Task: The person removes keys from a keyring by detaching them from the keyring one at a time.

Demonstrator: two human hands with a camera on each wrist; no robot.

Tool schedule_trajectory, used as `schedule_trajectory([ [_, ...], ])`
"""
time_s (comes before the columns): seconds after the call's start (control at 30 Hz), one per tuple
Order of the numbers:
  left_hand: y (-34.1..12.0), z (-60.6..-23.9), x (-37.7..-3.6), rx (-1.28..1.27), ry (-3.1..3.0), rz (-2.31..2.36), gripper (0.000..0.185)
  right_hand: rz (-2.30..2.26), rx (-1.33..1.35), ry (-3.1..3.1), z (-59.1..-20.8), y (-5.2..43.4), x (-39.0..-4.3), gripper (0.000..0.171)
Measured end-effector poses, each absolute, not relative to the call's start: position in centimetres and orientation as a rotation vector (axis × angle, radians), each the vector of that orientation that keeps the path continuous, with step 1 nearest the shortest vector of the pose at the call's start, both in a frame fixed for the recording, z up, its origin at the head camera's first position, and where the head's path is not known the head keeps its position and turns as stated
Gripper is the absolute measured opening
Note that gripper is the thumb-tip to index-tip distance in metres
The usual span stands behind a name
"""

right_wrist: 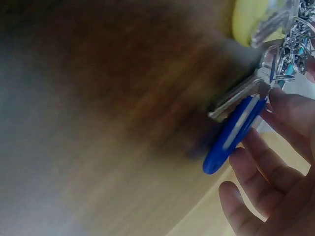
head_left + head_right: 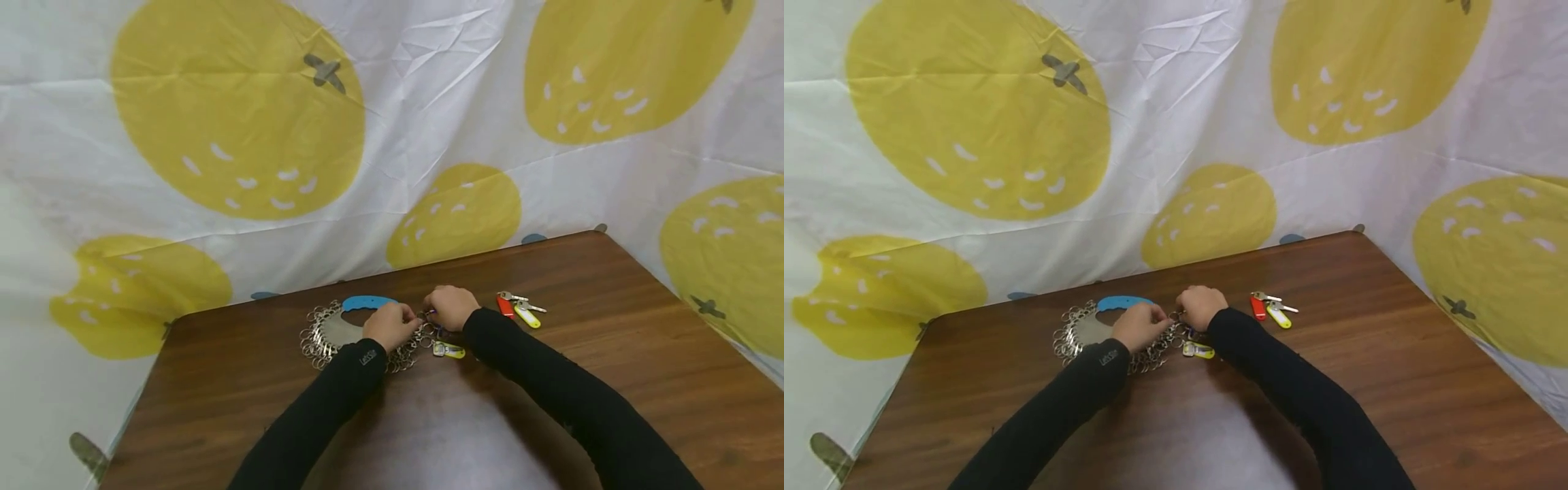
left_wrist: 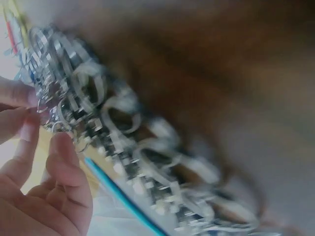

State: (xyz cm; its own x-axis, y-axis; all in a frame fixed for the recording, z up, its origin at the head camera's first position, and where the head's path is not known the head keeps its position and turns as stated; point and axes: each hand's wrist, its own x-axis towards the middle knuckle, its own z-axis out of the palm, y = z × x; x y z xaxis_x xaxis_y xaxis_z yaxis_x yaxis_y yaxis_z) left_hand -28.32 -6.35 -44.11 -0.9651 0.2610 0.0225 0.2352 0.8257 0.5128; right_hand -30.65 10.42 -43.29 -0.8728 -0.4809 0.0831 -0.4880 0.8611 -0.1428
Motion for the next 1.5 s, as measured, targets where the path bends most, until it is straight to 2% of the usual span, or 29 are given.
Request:
schedule_trajectory([
  [0.23, -5.9, -43.5, -29.2, 0.341, 3.042, 0.697, 0.010, 0.384, 0.757, -2.938, -43.8, 10.4, -30.9, 0.006],
  [0.53, -6.0, -44.6, -28.7, 0.412, 3.028, 0.606, 0.008, 0.542, 0.750, -2.929, -44.2, 9.6, -30.3, 0.005],
  [1.23, -6.0, -44.8, -28.7, 0.265, 3.082, 0.847, 0.007, 0.747, 0.797, -2.948, -43.0, 9.9, -30.5, 0.007],
  [1.5, -6.5, -44.9, -29.0, 0.280, 2.908, 1.126, 0.006, 0.768, 0.819, -2.948, -43.0, 10.5, -30.9, 0.007],
])
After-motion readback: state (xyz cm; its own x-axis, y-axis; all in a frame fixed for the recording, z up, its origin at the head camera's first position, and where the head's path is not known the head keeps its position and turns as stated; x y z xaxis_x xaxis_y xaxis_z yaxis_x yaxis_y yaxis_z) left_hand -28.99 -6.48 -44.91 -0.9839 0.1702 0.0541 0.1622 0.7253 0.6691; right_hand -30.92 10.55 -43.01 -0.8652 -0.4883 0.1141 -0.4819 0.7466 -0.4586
